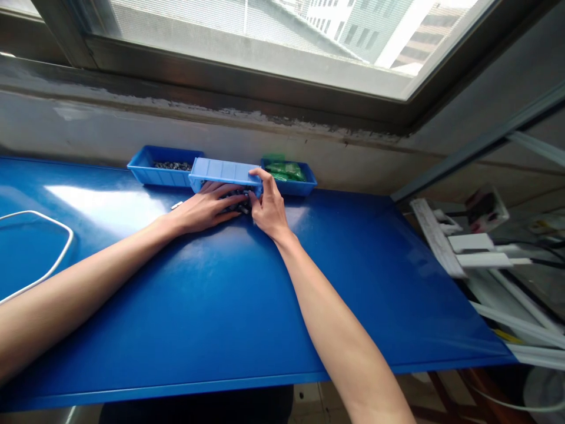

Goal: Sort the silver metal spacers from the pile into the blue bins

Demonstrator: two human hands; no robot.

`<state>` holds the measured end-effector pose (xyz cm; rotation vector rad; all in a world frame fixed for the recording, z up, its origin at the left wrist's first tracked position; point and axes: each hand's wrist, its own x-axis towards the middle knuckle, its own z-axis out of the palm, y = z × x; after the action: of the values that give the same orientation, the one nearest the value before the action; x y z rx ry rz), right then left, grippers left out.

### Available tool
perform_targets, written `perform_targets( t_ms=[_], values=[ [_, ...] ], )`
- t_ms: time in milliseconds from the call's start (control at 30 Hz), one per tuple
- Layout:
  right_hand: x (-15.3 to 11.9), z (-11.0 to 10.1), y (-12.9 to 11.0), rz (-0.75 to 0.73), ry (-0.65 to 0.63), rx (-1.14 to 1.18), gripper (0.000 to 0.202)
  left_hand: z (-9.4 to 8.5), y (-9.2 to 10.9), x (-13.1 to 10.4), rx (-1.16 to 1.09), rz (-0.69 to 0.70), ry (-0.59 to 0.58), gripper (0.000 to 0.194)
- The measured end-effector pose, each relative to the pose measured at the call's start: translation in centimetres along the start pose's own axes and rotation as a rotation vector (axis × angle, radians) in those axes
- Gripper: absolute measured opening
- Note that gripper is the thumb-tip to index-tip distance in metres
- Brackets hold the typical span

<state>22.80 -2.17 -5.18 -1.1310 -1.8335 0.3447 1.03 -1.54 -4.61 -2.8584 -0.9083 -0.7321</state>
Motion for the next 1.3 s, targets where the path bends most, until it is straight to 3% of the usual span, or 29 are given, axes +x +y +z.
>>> perform_targets(
  t_ms=[200, 400, 700, 933, 1100, 1300],
  values=[
    [-0.2, -0.1, 0.0, -0.043, 0.013, -0.072, 0.042, 0.1, 0.1, -0.1, 0.018, -0.042, -0.009, 0.048],
    [-0.3, -0.3, -0.1, -0.037, 0.018, -0.058, 0.038, 0.1, 0.1, -0.1, -0.068, 0.049, 0.014, 0.048],
    [-0.3, -0.2, 0.2, -0.028, 0.092, -0.024, 0.030, -0.3, 0.4, -0.1, -0.042, 0.059, 0.028, 0.046],
    [0.0, -0.4, 0.4, 0.060, 0.128, 0.105, 0.037, -1.0, 1.1, -0.3, 0.101, -0.063, 0.027, 0.054],
    [0.6, -0.9, -0.5, 0.075, 0.109, 0.107, 0.038, -1.9, 2.1, -0.5, 0.056, -0.066, 0.016, 0.050],
    [3.9, -2.4, -2.8, 0.054, 0.084, 0.033, 0.039, -2.4, 1.6, -2.1, 0.086, -0.221, 0.061, 0.052]
  ],
)
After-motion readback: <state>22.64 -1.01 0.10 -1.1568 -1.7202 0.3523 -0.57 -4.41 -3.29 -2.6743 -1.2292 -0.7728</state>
